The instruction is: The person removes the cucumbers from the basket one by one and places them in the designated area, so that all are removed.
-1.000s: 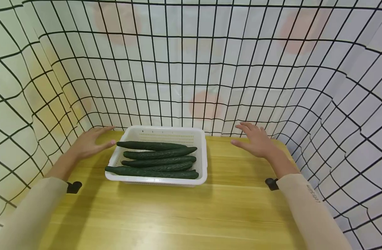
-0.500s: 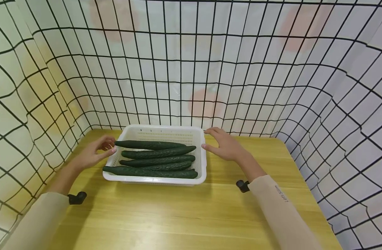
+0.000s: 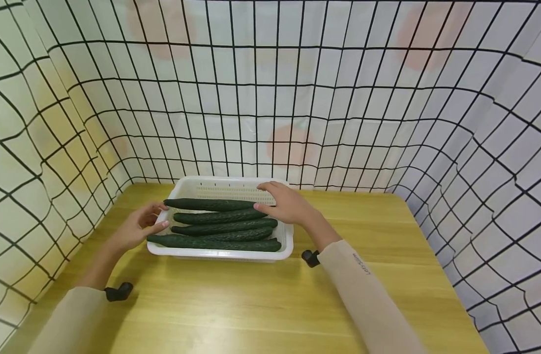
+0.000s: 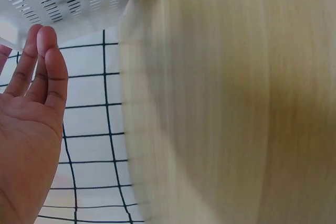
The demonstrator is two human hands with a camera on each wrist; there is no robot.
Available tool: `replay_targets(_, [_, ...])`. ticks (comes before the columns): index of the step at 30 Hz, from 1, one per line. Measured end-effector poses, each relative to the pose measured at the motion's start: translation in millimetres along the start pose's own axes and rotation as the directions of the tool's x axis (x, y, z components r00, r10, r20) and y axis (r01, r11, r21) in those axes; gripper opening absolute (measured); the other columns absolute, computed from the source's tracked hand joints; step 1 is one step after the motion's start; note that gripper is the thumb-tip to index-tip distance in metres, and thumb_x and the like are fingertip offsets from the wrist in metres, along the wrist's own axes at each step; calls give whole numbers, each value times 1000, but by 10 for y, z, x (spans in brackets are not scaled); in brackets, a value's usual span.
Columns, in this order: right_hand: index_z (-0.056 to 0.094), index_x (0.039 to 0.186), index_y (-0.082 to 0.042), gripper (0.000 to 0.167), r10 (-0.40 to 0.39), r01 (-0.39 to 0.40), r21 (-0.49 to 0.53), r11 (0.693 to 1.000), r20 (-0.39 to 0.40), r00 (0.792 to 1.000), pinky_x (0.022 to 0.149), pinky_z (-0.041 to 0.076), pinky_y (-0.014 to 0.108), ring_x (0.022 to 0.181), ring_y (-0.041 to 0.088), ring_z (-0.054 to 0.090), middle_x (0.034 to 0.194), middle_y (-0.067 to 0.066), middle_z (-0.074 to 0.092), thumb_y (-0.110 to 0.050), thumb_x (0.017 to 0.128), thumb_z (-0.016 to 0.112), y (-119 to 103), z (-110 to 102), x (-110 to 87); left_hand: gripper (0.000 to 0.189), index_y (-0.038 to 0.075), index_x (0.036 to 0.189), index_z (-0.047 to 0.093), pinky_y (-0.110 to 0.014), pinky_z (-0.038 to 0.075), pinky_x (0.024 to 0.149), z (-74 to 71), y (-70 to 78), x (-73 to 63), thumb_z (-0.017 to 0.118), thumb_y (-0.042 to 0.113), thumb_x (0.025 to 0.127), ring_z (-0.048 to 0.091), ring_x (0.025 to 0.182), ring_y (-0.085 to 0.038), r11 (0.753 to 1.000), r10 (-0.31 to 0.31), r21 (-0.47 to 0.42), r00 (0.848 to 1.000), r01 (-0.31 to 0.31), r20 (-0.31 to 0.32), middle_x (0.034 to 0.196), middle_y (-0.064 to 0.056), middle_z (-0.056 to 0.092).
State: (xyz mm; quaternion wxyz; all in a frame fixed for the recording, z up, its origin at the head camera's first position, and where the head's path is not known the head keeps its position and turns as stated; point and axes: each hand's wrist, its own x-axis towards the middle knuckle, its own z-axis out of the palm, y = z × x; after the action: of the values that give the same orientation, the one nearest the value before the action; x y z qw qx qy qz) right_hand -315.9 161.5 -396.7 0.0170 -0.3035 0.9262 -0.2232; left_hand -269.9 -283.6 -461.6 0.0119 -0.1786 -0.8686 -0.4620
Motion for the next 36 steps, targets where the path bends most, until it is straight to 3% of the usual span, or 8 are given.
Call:
replay_targets(5, [46,154,-15,67,-22,22,1,1000,27,999,112,44,53,138,30,52,152,7,53,-58,103,52,-123,8,146,42,10,137,57,-29,59,78,35,-6,-18,71,22,99,70,93,-16,998,-12,-58,1000,12,-13,109,-16,64])
replay_targets(12, [49,151,-10,60,-68,69,-1,998,48,996,110,45,51,134,32,55,149,10,56,-48,104,54,-219,-39,281,40,4,131,61,-28,60,75,86,22,1,73,18,97,70,88,-12,993,-37,-113,998,31,-57,107,-19,65])
replay_targets(19, [50,149,-10,57,-62,60,44,997,63,996,111,45,50,135,32,54,149,11,56,-45,105,55,-291,-102,434,43,2,131,59,-32,59,68,76,54,17,75,15,94,72,75,-17,976,-89,-204,995,80,-34,116,-21,59])
replay_targets(25, [50,149,-10,56,-43,36,64,997,99,994,110,45,49,135,33,54,149,11,55,-45,105,55,-304,41,605,47,4,134,58,-33,59,68,71,62,25,78,17,93,72,71,-22,967,-122,-226,993,118,-3,114,-17,63])
replay_targets(31, [52,147,-9,51,-46,35,87,996,120,992,110,45,49,134,33,55,150,14,55,-39,106,56,-298,234,746,51,6,137,58,-31,57,71,87,43,4,78,19,93,70,74,-20,962,-153,-230,988,149,1,112,-15,60])
replay_targets(36, [52,147,-6,50,-27,15,90,996,130,991,111,45,49,134,32,55,150,13,55,-34,106,57,-295,330,799,51,9,138,59,-31,56,74,71,42,3,78,22,93,64,87,-20,969,-150,-200,989,142,-21,115,-16,61])
